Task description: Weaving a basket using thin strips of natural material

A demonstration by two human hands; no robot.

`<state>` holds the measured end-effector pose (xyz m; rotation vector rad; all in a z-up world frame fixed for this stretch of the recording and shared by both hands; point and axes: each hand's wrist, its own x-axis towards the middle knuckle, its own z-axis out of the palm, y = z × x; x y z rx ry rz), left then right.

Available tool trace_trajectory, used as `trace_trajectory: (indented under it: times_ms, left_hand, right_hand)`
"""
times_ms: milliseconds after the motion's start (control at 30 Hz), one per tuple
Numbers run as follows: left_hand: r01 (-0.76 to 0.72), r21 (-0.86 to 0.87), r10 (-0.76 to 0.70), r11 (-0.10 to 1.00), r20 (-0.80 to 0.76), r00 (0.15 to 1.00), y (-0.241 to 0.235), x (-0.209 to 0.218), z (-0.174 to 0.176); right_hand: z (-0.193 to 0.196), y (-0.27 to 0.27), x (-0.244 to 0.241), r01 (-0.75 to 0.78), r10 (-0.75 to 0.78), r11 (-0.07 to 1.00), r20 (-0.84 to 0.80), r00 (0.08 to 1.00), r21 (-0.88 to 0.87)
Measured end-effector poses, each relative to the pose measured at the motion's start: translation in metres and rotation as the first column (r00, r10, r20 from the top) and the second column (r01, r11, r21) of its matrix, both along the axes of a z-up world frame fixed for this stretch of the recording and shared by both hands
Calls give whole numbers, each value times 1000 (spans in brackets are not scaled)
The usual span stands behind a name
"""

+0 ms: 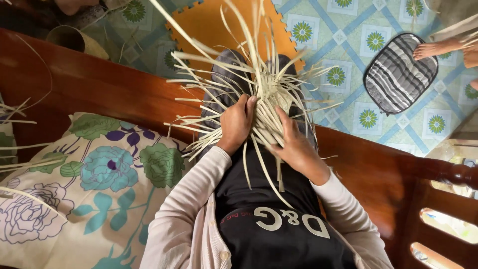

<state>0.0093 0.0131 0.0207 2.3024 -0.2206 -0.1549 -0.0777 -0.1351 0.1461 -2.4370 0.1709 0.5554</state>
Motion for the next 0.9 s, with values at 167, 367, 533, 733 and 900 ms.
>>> trace_trajectory:
  times_ms: [167,367,533,733,900]
  left_hand:
    - [-2,-86,-6,996,-91,996,2,5,-8]
    - [4,-83,-17,997,-155,988,0,3,1]
    - [-19,-123,3,992,-131,991,-3,0,1]
    - [-36,-162,13,986,-140,990,5,0,-7]
    - [50,-109,-61,993,-104,993,11,2,-26]
  right_hand:
    - [32,-30,17,-23,19,999,87,996,37]
    - [51,-38,62,-140,87,979,312,946,150]
    - [38,-42,67,-129,96,988,328,940,80]
    - [28,-26,22,-148,168,912,21,986,-382]
    - [-45,-35,-27,-253,241,818,-91,966,-516]
